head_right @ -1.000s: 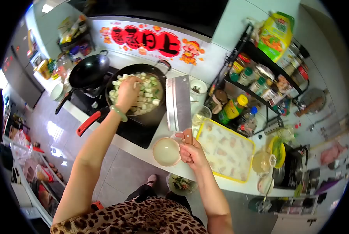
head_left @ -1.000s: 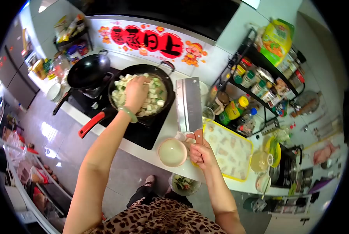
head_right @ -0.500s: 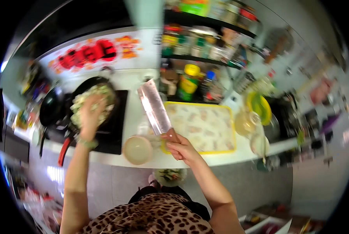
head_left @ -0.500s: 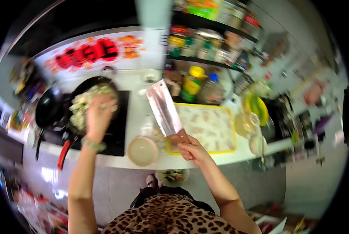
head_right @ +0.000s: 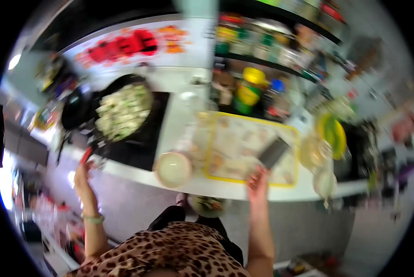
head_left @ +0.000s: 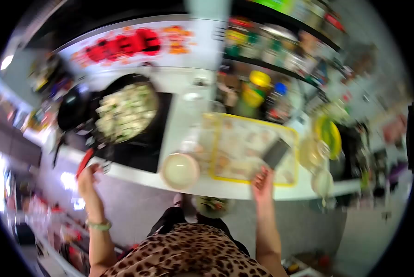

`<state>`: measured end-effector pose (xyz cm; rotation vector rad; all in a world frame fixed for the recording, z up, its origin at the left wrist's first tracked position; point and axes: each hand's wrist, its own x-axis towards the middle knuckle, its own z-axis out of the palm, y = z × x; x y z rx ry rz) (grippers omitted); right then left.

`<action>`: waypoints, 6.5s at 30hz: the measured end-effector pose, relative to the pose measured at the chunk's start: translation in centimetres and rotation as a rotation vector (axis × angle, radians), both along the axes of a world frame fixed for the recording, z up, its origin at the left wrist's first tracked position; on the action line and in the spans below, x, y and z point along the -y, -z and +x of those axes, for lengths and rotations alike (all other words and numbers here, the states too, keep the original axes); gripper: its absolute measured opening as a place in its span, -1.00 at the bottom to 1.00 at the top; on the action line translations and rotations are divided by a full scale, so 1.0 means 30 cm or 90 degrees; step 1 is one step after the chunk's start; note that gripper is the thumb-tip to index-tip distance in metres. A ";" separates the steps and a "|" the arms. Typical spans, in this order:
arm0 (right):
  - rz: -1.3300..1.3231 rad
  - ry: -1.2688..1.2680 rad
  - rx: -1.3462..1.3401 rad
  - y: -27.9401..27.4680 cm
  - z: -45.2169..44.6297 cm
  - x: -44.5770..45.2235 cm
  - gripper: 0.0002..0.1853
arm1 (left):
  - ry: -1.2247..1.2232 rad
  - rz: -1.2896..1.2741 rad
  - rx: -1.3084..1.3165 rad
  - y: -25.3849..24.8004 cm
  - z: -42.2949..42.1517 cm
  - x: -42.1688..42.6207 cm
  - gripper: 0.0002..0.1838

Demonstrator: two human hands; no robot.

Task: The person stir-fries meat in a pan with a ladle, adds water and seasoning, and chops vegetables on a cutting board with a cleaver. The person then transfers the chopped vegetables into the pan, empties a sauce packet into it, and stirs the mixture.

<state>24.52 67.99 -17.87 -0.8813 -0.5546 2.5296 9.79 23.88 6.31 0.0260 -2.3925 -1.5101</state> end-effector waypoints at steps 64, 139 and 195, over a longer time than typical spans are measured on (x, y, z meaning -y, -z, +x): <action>1.722 -0.658 0.495 -0.810 -0.870 0.912 -0.75 | 0.583 0.616 0.673 0.264 -0.396 0.667 -0.62; 1.691 -0.811 0.435 -0.775 -0.812 0.974 -0.84 | 0.569 0.659 0.696 0.264 -0.386 0.672 -0.60; 1.554 -0.710 0.428 -0.835 -0.540 1.054 -0.80 | 0.566 0.704 0.696 0.303 -0.300 0.577 -0.64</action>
